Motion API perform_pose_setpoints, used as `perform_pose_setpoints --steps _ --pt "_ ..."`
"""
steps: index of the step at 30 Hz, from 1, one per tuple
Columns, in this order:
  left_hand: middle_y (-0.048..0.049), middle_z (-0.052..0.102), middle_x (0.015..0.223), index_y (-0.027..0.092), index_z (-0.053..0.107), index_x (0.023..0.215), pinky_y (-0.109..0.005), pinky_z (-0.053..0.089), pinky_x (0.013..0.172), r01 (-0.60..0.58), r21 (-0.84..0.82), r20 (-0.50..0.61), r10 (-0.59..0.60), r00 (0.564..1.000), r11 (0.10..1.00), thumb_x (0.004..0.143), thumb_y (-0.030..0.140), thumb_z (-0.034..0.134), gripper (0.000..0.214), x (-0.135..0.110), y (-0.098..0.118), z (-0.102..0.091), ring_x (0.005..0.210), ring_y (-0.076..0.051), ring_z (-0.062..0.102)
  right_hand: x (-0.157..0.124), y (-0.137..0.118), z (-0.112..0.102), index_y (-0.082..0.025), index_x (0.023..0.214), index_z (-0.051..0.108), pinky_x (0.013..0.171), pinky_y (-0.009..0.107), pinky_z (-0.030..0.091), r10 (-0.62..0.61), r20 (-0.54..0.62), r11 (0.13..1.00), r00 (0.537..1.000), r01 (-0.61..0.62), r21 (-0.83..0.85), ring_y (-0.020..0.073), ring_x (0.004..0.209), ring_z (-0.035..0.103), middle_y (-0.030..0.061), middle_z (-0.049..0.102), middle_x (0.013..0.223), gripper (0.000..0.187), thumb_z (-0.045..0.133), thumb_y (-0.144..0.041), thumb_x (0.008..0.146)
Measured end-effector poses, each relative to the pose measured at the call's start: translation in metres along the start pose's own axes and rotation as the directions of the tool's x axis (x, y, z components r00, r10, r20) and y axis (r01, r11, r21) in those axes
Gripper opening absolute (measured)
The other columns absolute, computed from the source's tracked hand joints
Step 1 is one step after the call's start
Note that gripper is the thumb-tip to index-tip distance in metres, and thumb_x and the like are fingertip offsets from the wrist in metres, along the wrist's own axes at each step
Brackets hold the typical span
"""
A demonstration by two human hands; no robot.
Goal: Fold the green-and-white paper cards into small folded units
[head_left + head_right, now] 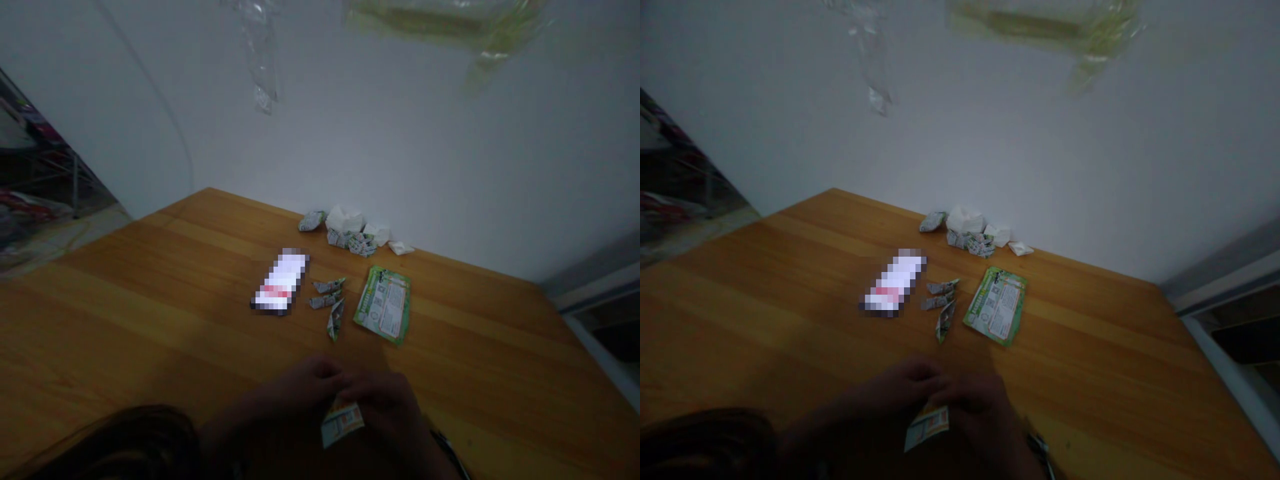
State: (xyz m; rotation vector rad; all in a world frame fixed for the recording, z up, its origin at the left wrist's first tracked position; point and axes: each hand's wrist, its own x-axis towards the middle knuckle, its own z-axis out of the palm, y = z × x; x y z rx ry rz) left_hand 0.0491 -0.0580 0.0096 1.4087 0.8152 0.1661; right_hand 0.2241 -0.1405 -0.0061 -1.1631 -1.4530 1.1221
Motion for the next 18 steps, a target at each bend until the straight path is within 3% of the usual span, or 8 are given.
perform_pose_setpoints --steps 2,5,8,10,12,15,18 --pt "0.0034 0.051 0.061 0.013 0.065 0.07 -0.022 0.036 0.055 -0.03 0.0 -0.035 0.03 0.999 1.0 0.083 0.053 0.052 0.044 0.001 -0.001 0.003 0.057 -0.012 0.043 0.002 -0.001 -0.001 -0.027 0.08 0.077 0.065 0.029 0.056 -0.033 -0.042 0.999 0.999 0.033 -0.002 0.021 0.068 0.073 0.0017 0.077 0.077 0.012 0.068 -0.02 0.076" --pt "0.0022 0.056 0.073 0.016 0.06 0.091 -0.024 0.042 0.064 -0.173 -0.097 -0.196 0.152 0.969 0.98 0.088 0.053 0.043 0.041 0.001 0.001 0.005 0.067 -0.014 0.051 0.004 -0.001 -0.002 -0.026 0.071 0.078 0.062 0.026 0.057 0.039 -0.29 0.999 0.956 -0.045 -0.013 0.0212 0.065 0.073 0.0021 0.077 0.071 0.014 0.07 -0.015 0.069" --pt "-0.0004 0.064 0.082 0.019 0.056 0.111 -0.026 0.046 0.07 -0.332 -0.101 -0.202 0.308 0.93 0.938 0.08 0.046 0.061 0.042 -0.001 0.006 0.006 0.075 -0.017 0.059 0.007 0.001 -0.003 -0.024 0.071 0.078 0.063 0.027 0.058 0.182 -0.437 0.982 0.881 -0.184 0.039 0.0227 0.067 0.073 0.0043 0.078 0.072 0.012 0.07 -0.016 0.067" --pt "-0.003 0.07 0.086 0.018 0.064 0.102 -0.026 0.047 0.073 -0.367 -0.002 -0.213 0.358 0.909 0.93 0.072 0.031 0.071 0.033 -0.003 0.008 0.007 0.079 -0.019 0.063 0.008 0.002 -0.002 -0.023 0.071 0.078 0.063 0.027 0.058 0.214 -0.459 0.976 0.862 -0.21 0.059 0.0229 0.067 0.073 0.0049 0.078 0.073 0.011 0.07 -0.016 0.066" --pt "-0.0046 0.074 0.085 0.018 0.072 0.085 -0.027 0.048 0.075 -0.363 0.085 -0.305 0.371 0.877 0.928 0.073 0.021 0.067 0.013 -0.006 0.011 0.009 0.081 -0.02 0.066 0.007 0.001 0.0 -0.023 0.071 0.078 0.066 0.027 0.058 0.19 -0.442 0.982 0.876 -0.179 0.067 0.0224 0.069 0.073 0.0045 0.078 0.074 0.013 0.07 -0.015 0.066" --pt "-0.0041 0.076 0.077 0.019 0.075 0.076 -0.027 0.05 0.072 -0.368 0.082 -0.413 0.368 0.833 0.926 0.076 0.021 0.061 0.013 -0.009 0.015 0.013 0.075 -0.02 0.069 0.005 -0.003 0.005 -0.025 0.075 0.078 0.07 0.026 0.058 0.14 -0.42 0.99 0.897 -0.116 0.082 0.0208 0.073 0.073 0.0033 0.078 0.078 0.016 0.069 -0.015 0.068" --pt "-0.0035 0.076 0.071 0.019 0.074 0.069 -0.026 0.051 0.067 -0.366 0.033 -0.492 0.334 0.804 0.93 0.071 0.02 0.065 0.01 -0.011 0.016 0.017 0.068 -0.02 0.069 0.002 -0.005 0.008 -0.027 0.074 0.078 0.065 0.022 0.057 0.086 -0.487 0.996 0.869 -0.07 0.049 0.0186 0.068 0.073 0.0021 0.077 0.074 0.017 0.069 -0.013 0.068"
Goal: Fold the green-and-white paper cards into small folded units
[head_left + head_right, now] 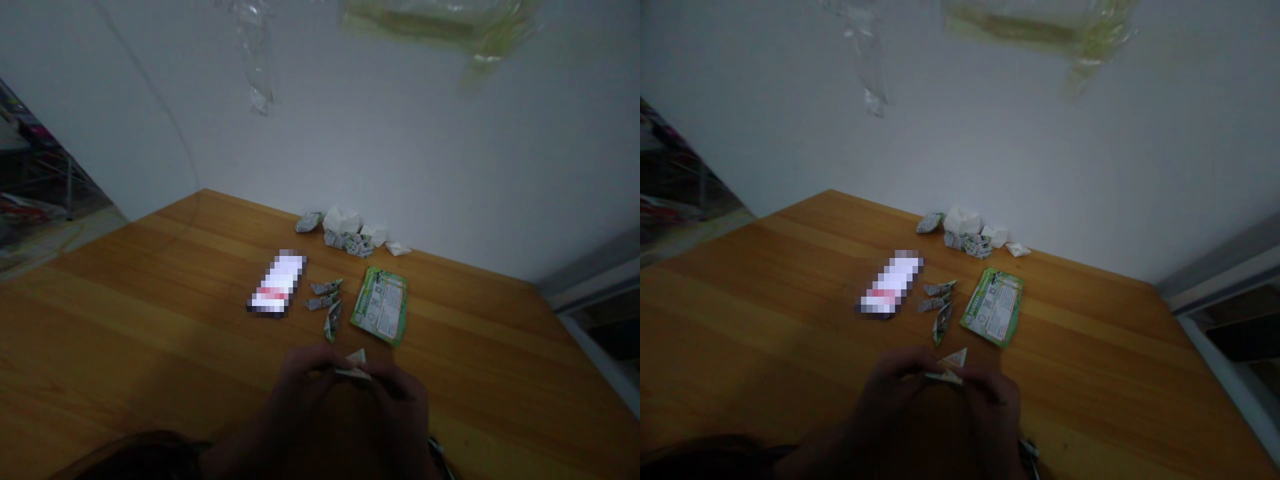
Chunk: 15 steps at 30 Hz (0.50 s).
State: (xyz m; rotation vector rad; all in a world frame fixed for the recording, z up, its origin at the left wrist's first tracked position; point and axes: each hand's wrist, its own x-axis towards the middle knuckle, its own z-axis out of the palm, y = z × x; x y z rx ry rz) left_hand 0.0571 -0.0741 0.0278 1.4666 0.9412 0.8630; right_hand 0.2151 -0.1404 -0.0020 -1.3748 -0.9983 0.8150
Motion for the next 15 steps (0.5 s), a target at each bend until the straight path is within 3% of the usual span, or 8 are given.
perform_pose_setpoints --steps 2,5,10,15 --pt "-0.0032 0.075 0.067 0.018 0.072 0.061 -0.025 0.051 0.063 0.039 -0.03 -0.055 -0.041 0.998 0.999 0.067 0.016 0.065 0.009 0.0 0.0 0.001 0.065 -0.019 0.068 0.0 0.001 -0.001 -0.026 0.07 0.078 0.06 0.021 0.056 -0.051 -0.044 0.998 0.998 0.05 -0.026 0.0178 0.065 0.072 0.002 0.077 0.072 0.017 0.069 -0.012 0.067" --pt "-0.0021 0.074 0.064 0.018 0.072 0.059 -0.024 0.051 0.062 0.104 -0.095 -0.048 -0.109 0.993 0.99 0.065 0.014 0.065 0.01 0.002 0.001 0.001 0.063 -0.018 0.068 0.001 0.005 -0.003 -0.024 0.069 0.077 0.061 0.022 0.056 -0.074 -0.061 0.995 0.995 0.07 -0.067 0.0183 0.065 0.071 0.003 0.076 0.072 0.015 0.068 -0.012 0.067" --pt "-0.0008 0.076 0.068 0.02 0.076 0.066 -0.024 0.052 0.067 0.191 -0.15 -0.007 -0.194 0.981 0.97 0.068 0.018 0.069 0.007 0.002 0.004 0.005 0.067 -0.018 0.07 0.0 0.008 -0.002 -0.02 0.066 0.075 0.06 0.024 0.056 0.006 -0.116 0.995 0.993 -0.017 -0.098 0.019 0.061 0.069 0.0036 0.074 0.065 0.001 0.075 -0.021 0.067" --pt "-0.0029 0.076 0.069 0.016 0.073 0.07 -0.023 0.053 0.063 0.288 -0.323 -0.04 -0.316 0.948 0.902 0.067 0.029 0.076 0.013 0.003 0.002 0.015 0.066 -0.017 0.07 -0.004 0.003 0.011 -0.017 0.062 0.071 0.059 0.024 0.055 0.088 -0.168 0.996 0.982 -0.084 0.028 0.0183 0.062 0.068 0.0057 0.073 0.067 0.015 0.076 -0.029 0.068"
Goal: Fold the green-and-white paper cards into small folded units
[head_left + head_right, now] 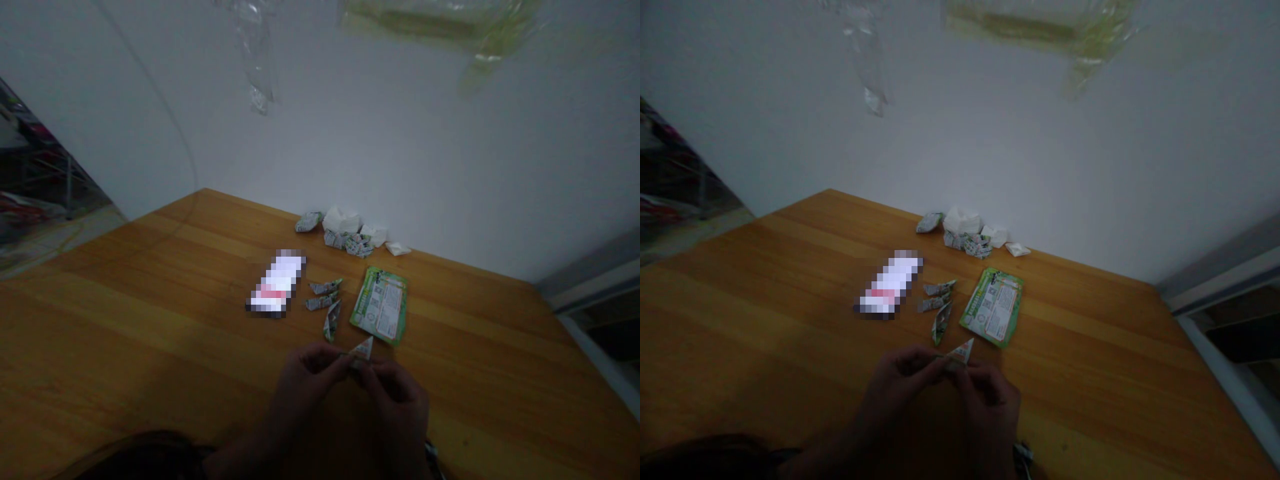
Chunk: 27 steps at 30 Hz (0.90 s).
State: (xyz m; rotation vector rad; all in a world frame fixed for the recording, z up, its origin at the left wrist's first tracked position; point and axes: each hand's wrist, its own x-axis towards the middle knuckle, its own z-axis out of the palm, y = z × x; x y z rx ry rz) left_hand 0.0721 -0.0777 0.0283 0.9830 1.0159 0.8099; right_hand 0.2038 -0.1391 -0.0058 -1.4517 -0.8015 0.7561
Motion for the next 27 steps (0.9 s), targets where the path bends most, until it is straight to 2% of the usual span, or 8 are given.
perform_pose_setpoints --steps 7,11,15,18,20,22,24,27 --pt "-0.003 0.075 0.065 0.014 0.067 0.07 -0.023 0.053 0.06 0.109 -0.077 -0.03 -0.112 0.993 0.991 0.06 0.032 0.082 0.026 0.004 -0.003 0.0 0.061 -0.017 0.069 0.0 0.007 0.005 -0.014 0.06 0.07 0.052 0.021 0.05 0.196 -0.014 0.979 0.98 -0.195 0.05 0.0142 0.052 0.063 0.0034 0.07 0.056 0.02 0.079 -0.032 0.065" --pt "-0.0027 0.075 0.067 0.014 0.069 0.071 -0.024 0.052 0.064 0.057 -0.055 0.004 -0.057 0.998 0.997 0.061 0.033 0.08 0.024 0.006 -0.002 -0.004 0.065 -0.017 0.069 0.006 0.001 0.002 -0.016 0.067 0.073 0.056 0.023 0.053 0.245 0.08 0.967 0.966 -0.25 0.049 0.0176 0.059 0.067 0.0049 0.074 0.063 0.019 0.077 -0.034 0.065" --pt "-0.0023 0.074 0.067 0.014 0.07 0.069 -0.026 0.052 0.066 0.022 -0.013 0.027 -0.022 0.999 1.0 0.065 0.032 0.076 0.02 0.006 0.0 -0.006 0.067 -0.018 0.068 0.011 -0.002 -0.007 -0.021 0.086 0.076 0.073 0.028 0.055 0.113 0.22 0.992 0.969 -0.098 -0.076 0.0219 0.077 0.071 0.005 0.077 0.085 0.018 0.073 -0.025 0.069" --pt "-0.0024 0.073 0.068 0.015 0.072 0.07 -0.026 0.05 0.067 0.0 0.099 0.074 -0.007 0.997 0.995 0.068 0.029 0.072 0.014 0.006 -0.001 -0.008 0.068 -0.018 0.066 0.015 0.0 -0.013 -0.021 0.074 0.077 0.064 0.026 0.052 -0.041 0.22 0.966 0.975 0.094 -0.24 0.0193 0.065 0.068 0.0032 0.075 0.07 0.008 0.069 -0.023 0.072" --pt "-0.002 0.07 0.067 0.016 0.073 0.069 -0.024 0.048 0.063 -0.125 0.231 0.096 0.105 0.99 0.965 0.069 0.026 0.072 0.01 0.007 0.0 -0.01 0.066 -0.016 0.062 0.017 -0.001 -0.014 -0.019 0.061 0.073 0.054 0.023 0.048 -0.163 0.197 0.935 0.967 0.215 -0.281 0.0169 0.057 0.062 0.0023 0.069 0.06 0.012 0.069 -0.022 0.071" --pt "-0.0021 0.066 0.067 0.016 0.073 0.065 -0.023 0.045 0.059 -0.278 0.345 0.117 0.253 0.96 0.896 0.069 0.025 0.072 0.009 0.007 0.0 -0.013 0.065 -0.015 0.059 0.019 -0.003 -0.013 -0.018 0.054 0.069 0.052 0.022 0.046 -0.23 0.208 0.924 0.951 0.28 -0.259 0.0162 0.057 0.059 0.0029 0.066 0.061 0.016 0.071 -0.023 0.069" --pt "-0.0028 0.066 0.068 0.016 0.072 0.064 -0.024 0.045 0.061 -0.316 0.377 0.141 0.283 0.949 0.871 0.071 0.026 0.071 0.012 0.008 0.0 -0.015 0.066 -0.016 0.059 0.019 -0.004 -0.011 -0.017 0.056 0.069 0.052 0.022 0.046 -0.175 0.243 0.945 0.954 0.232 -0.231 0.0166 0.059 0.06 0.0038 0.067 0.063 0.016 0.071 -0.025 0.07" --pt "-0.0043 0.071 0.072 0.015 0.073 0.073 -0.027 0.049 0.066 -0.151 0.271 0.154 0.112 0.982 0.951 0.074 0.028 0.068 0.014 0.012 -0.003 -0.018 0.07 -0.018 0.063 0.017 -0.003 -0.009 -0.016 0.068 0.074 0.053 0.023 0.049 0.021 0.271 0.985 0.962 0.027 -0.172 0.0178 0.058 0.064 0.005 0.071 0.064 0.018 0.069 -0.032 0.074"
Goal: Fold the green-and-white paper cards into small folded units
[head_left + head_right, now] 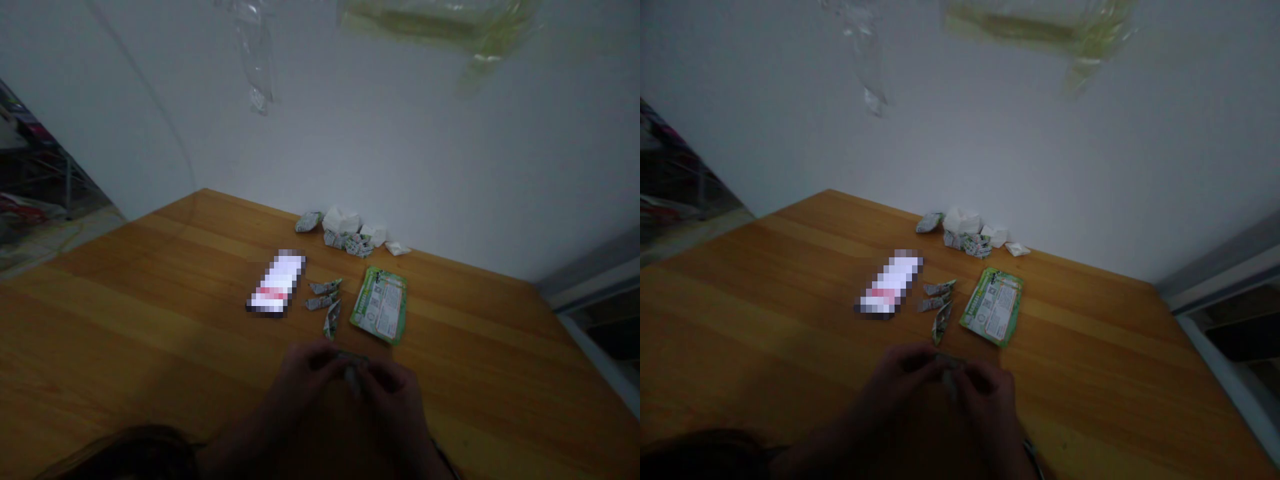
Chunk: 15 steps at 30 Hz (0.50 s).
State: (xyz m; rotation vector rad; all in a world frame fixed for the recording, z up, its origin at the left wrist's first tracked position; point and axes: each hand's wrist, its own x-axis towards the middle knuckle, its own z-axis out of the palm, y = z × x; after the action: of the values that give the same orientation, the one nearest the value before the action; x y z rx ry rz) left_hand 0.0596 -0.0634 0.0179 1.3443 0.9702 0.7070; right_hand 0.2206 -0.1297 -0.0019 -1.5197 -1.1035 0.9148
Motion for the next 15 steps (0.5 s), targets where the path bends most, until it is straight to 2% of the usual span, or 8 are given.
perform_pose_setpoints --steps 2,6,10,12,15 --pt "-0.0057 0.074 0.076 0.014 0.074 0.08 -0.029 0.051 0.069 0.092 -0.124 0.049 -0.087 0.995 0.988 0.072 0.03 0.071 0.018 0.003 -0.004 -0.002 0.073 -0.02 0.066 0.0 0.003 0.001 -0.016 0.078 0.076 0.057 0.025 0.052 0.085 0.042 0.99 0.996 -0.089 0.11 0.0194 0.062 0.067 0.0065 0.074 0.07 0.022 0.07 -0.037 0.075" --pt "-0.0059 0.076 0.081 0.015 0.075 0.086 -0.031 0.05 0.075 0.151 -0.235 0.178 -0.11 0.978 0.96 0.067 0.034 0.077 0.027 0.01 -0.007 -0.011 0.076 -0.02 0.068 0.001 0.01 0.0 -0.017 0.085 0.077 0.053 0.026 0.052 0.114 0.068 0.967 0.991 -0.127 0.221 0.018 0.056 0.066 0.0063 0.075 0.071 0.025 0.073 -0.038 0.071" --pt "-0.0046 0.074 0.078 0.014 0.074 0.081 -0.031 0.049 0.079 0.185 -0.199 0.199 -0.145 0.969 0.962 0.065 0.032 0.078 0.024 0.012 -0.006 -0.015 0.078 -0.019 0.067 0.001 0.009 -0.001 -0.017 0.075 0.078 0.047 0.023 0.05 0.093 0.037 0.983 0.995 -0.098 0.155 0.016 0.048 0.063 0.0043 0.072 0.059 0.014 0.072 -0.028 0.069" --pt "-0.003 0.073 0.078 0.015 0.072 0.082 -0.031 0.05 0.078 0.234 -0.273 0.167 -0.194 0.967 0.933 0.063 0.033 0.078 0.026 0.011 -0.006 -0.013 0.078 -0.019 0.067 0.0 0.007 -0.001 -0.017 0.073 0.078 0.047 0.023 0.05 0.069 0.012 0.991 0.998 -0.069 0.111 0.0157 0.046 0.063 0.0031 0.071 0.054 0.011 0.07 -0.023 0.068" --pt "-0.0049 0.073 0.081 0.015 0.07 0.087 -0.034 0.052 0.075 0.337 -0.359 0.173 -0.293 0.94 0.87 0.062 0.04 0.076 0.035 0.009 -0.006 -0.008 0.077 -0.022 0.069 0.001 0.007 -0.004 -0.02 0.073 0.079 0.054 0.026 0.054 -0.006 -0.018 0.999 1.0 0.007 0.034 0.0186 0.054 0.068 0.0041 0.074 0.061 0.015 0.066 -0.017 0.068"
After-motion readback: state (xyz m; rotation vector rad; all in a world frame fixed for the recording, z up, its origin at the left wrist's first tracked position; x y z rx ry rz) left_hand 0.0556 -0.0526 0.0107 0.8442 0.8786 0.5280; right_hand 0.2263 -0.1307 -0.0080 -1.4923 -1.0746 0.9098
